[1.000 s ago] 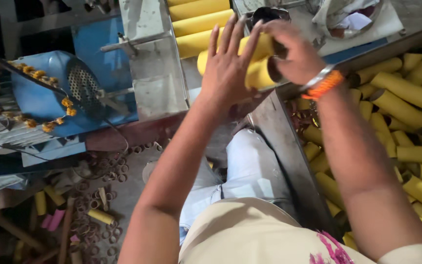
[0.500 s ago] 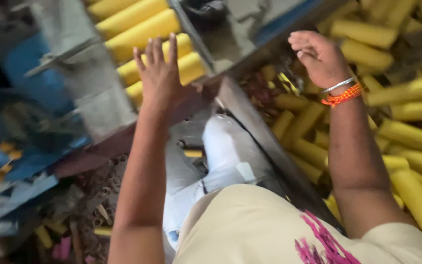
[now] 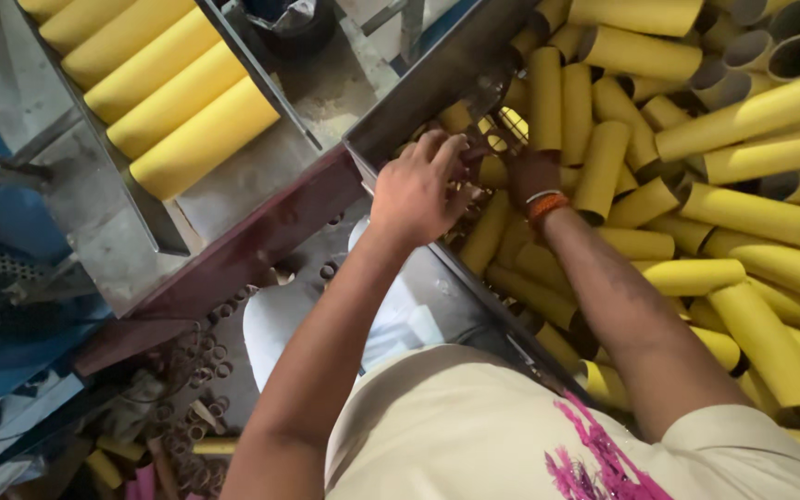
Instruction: The person repeatedly picks up yellow cylindrical objects from a large pile and places them into a metal tray on a conveyor. The action is continuous and repetitive, with the worker using both hands to handle the cylinders.
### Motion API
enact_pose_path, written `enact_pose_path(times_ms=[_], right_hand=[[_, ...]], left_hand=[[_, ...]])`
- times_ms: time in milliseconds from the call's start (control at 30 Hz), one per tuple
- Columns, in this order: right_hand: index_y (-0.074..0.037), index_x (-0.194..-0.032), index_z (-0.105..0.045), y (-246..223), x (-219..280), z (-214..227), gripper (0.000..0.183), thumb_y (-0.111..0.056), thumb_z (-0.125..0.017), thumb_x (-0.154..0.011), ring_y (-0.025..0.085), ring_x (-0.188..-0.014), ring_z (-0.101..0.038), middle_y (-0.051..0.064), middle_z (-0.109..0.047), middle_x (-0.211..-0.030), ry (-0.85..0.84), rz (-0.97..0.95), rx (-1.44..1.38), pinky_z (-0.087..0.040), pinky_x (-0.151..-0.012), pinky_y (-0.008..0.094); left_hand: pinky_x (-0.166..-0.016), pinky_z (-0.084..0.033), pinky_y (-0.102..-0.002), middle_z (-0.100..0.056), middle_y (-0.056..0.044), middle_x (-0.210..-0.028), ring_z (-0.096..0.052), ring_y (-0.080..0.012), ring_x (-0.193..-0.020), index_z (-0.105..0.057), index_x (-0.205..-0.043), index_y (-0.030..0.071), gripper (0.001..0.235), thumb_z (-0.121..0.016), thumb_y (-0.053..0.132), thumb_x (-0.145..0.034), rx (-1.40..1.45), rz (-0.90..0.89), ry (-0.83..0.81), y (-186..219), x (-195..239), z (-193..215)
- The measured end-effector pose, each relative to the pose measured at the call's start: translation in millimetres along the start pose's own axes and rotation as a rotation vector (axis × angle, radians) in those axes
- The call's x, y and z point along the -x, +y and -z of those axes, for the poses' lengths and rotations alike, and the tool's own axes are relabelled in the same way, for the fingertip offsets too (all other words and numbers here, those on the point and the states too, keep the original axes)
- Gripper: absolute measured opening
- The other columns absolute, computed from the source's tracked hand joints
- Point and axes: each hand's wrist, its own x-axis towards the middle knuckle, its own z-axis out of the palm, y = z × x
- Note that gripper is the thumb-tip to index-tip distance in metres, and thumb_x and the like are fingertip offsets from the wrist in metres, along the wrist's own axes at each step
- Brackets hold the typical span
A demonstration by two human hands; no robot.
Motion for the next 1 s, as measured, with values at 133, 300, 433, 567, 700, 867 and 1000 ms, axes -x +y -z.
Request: enact_pose_path(times_ms=[133, 300, 433, 567, 700, 867, 1000], right_hand=[[-0.028, -0.134, -0.066, -15.7, -31.3, -25.6, 0.037, -0.027, -0.055, -0.098, 0.031, -0.118, -0.065, 0.008, -0.066, -0.139, 0.023, 0.274, -0.362, -0.055, -0.091, 0.047], [-0.027, -0.132, -0.064, -51.4, -51.5, -39.6, 0.043, -0.040, -0.059, -0.091, 0.028, -0.130, -0.059, 0.007, -0.062, -0.140, 0.142, 0.358, -0.006, -0.051, -0.102, 0.044], [-0.020, -0.115, -0.064, -66.5, -44.4, -32.3, 0.024, -0.029, -0.057, -0.094, 0.029, -0.117, -0.063, 0.010, -0.064, -0.140, 0.212, 0.268, -0.020, -0.054, -0.094, 0.043], [-0.013, -0.098, -0.065, -27.5, -21.8, 14.0, 0.011, -0.019, -0.056, -0.097, 0.030, -0.103, -0.068, 0.013, -0.066, -0.139, 0.326, 0.145, -0.355, -0.057, -0.086, 0.042], [-0.006, -0.082, -0.066, 19.1, 26.0, 113.9, 0.021, -0.008, -0.055, -0.100, 0.030, -0.090, -0.072, 0.016, -0.068, -0.138, 0.448, 0.114, -0.451, -0.060, -0.078, 0.042], [0.002, -0.119, -0.070, 51.6, 89.8, 231.9, 0.012, -0.002, -0.073, -0.108, 0.016, -0.095, -0.068, 0.012, -0.073, -0.108, 0.696, 0.114, -0.680, -0.054, -0.084, 0.031], [0.003, -0.122, -0.063, 36.8, 86.4, 265.2, 0.009, 0.008, -0.065, -0.114, 0.010, -0.089, -0.061, 0.008, -0.070, -0.110, 0.833, 0.302, -1.224, -0.051, -0.085, 0.022]], left_hand=[[-0.085, -0.055, -0.047, -0.063, -0.010, -0.125, -0.064, -0.0338, -0.111, -0.059, -0.132, 0.015, 0.060, -0.078, 0.039, -0.080, -0.008, 0.007, -0.019, -1.6, -0.3, -2.5], [-0.085, -0.055, -0.046, -0.064, -0.011, -0.121, -0.065, -0.0338, -0.109, -0.061, -0.129, 0.015, 0.054, -0.076, 0.038, -0.082, 0.001, -0.011, -0.016, -0.4, -4.1, 3.9], [-0.085, -0.055, -0.046, -0.065, -0.011, -0.116, -0.065, -0.0338, -0.108, -0.062, -0.127, 0.015, 0.052, -0.075, 0.039, -0.083, 0.007, 0.005, -0.049, -2.0, -1.6, 2.4], [-0.086, -0.055, -0.046, -0.065, -0.010, -0.119, -0.065, -0.0345, -0.109, -0.062, -0.127, 0.014, 0.050, -0.075, 0.037, -0.084, 0.057, -0.045, 0.025, -6.2, 0.9, -6.0], [-0.091, -0.054, -0.045, -0.065, -0.009, -0.121, -0.065, -0.0332, -0.109, -0.062, -0.128, 0.014, 0.049, -0.077, 0.034, -0.086, 0.135, -0.070, 0.096, -4.0, 4.6, -3.3], [-0.093, -0.059, -0.036, -0.055, -0.009, -0.137, -0.073, -0.0253, -0.105, -0.056, -0.133, 0.011, 0.045, -0.071, 0.021, -0.093, 0.738, 0.076, 0.120, -4.7, 22.4, 17.2], [-0.098, -0.054, -0.040, -0.063, -0.011, -0.126, -0.065, -0.0329, -0.115, -0.063, -0.123, 0.008, 0.030, -0.073, 0.012, -0.095, 0.406, 0.010, 0.516, -13.2, 49.1, 44.8]])
